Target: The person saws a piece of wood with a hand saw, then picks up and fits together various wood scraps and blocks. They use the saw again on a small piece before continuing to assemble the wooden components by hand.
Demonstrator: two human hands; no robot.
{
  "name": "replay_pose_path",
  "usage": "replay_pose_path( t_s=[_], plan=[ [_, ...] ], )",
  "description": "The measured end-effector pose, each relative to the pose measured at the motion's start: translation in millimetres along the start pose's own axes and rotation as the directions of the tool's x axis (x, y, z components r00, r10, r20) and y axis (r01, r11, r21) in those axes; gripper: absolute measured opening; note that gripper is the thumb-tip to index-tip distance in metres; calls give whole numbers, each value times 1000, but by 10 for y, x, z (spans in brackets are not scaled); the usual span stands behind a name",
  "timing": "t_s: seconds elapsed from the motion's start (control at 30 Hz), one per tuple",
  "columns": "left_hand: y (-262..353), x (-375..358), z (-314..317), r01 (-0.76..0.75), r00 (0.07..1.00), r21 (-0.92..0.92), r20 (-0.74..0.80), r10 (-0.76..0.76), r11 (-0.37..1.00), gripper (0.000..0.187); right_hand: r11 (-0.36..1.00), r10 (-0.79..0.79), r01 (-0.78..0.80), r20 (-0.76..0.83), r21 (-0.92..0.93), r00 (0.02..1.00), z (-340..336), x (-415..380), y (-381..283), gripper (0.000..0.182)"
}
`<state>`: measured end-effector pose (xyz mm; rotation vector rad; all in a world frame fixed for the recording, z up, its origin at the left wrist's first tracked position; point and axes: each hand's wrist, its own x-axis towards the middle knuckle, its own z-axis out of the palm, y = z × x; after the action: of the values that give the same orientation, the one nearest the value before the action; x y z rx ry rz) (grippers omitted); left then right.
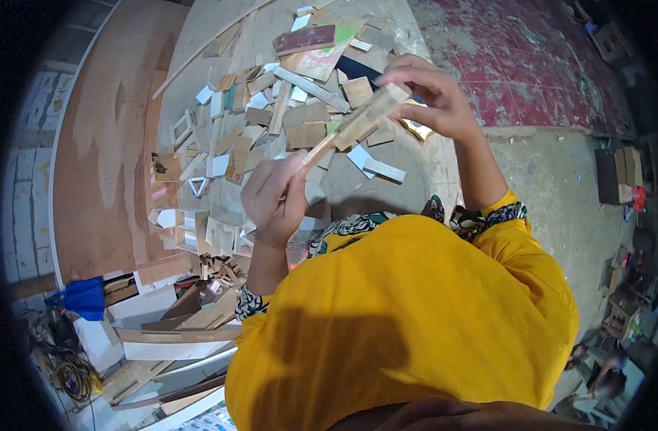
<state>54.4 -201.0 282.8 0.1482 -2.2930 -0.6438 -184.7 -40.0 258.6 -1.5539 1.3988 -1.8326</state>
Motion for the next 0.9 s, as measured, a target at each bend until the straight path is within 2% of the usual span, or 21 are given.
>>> replay_pose_path(
  t_s=[0.03,0.07,0.13,0.2,0.27,0.33,0.6,0.7,0.77,0.9],
  plan=[
    [13,34,-62,-150,988,0,-36,150,989,29,991,-108,108,10,-85,994,-11,-10,-11,33],
    [63,67,-124,-148,988,10,-49,148,989,29,963,-213,215,28,-166,977,3,-9,-22,33],
    [168,108,-224,-356,933,116,-20,360,927,33,956,-256,252,-5,-148,967,67,-30,-56,30],
    [189,80,-245,-394,916,160,-20,402,905,32,915,-360,343,-45,-212,932,83,-57,-78,28],
    [202,39,-228,-456,881,202,-39,472,867,28,906,-384,362,-67,-221,921,114,-84,-129,24],
    [234,41,-235,-457,878,208,-47,476,865,27,905,-403,379,-105,-195,909,128,-115,-179,23],
    [222,30,-214,-451,883,177,-55,466,875,26,857,-473,440,-71,-268,878,119,-158,-351,23],
    [191,1,-230,-444,889,185,-34,457,877,26,821,-505,456,-63,-344,861,143,-185,-436,24],
    [195,-13,-255,-369,930,98,33,367,924,28,775,-535,484,-15,-406,845,149,-189,-476,23],
    [204,43,-284,-344,937,30,74,341,938,33,762,-532,489,21,-424,847,140,-182,-506,23]
  ],
)
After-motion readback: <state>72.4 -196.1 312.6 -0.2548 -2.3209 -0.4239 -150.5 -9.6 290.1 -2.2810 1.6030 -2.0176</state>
